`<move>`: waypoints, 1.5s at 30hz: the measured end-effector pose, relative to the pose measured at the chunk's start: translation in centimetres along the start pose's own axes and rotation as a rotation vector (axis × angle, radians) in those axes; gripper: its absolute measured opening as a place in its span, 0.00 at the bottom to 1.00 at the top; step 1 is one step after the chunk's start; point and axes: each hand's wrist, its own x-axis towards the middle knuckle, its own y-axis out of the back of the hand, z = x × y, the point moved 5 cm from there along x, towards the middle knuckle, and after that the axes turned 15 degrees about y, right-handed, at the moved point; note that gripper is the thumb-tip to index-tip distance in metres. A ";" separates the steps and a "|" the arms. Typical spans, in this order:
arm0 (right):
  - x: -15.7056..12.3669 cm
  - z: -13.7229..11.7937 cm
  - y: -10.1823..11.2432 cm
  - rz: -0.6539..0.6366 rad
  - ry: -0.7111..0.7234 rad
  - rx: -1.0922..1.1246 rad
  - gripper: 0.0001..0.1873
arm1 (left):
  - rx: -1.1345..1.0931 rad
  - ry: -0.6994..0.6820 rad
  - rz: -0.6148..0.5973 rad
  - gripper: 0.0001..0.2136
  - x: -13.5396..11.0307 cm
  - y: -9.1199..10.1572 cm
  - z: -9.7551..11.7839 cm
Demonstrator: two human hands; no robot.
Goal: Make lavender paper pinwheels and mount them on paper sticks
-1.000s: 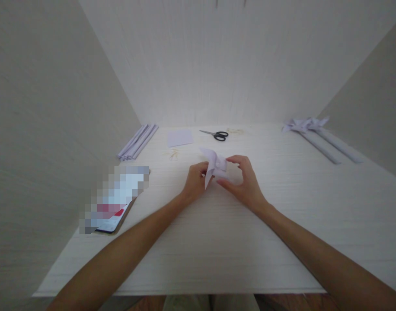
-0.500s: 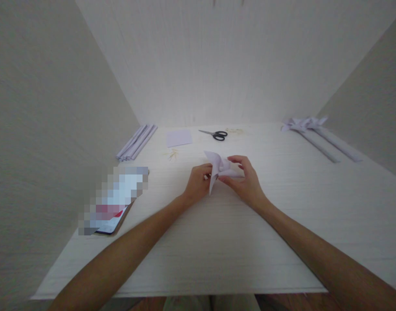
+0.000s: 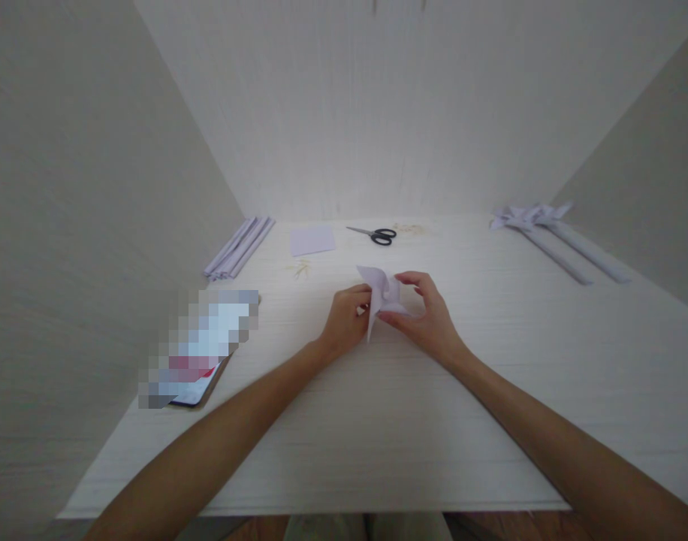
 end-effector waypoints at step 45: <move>-0.8 0.8 -2.0 -0.021 -0.651 1.103 0.10 | -0.322 0.268 -0.334 0.08 0.6 -1.2 -2.5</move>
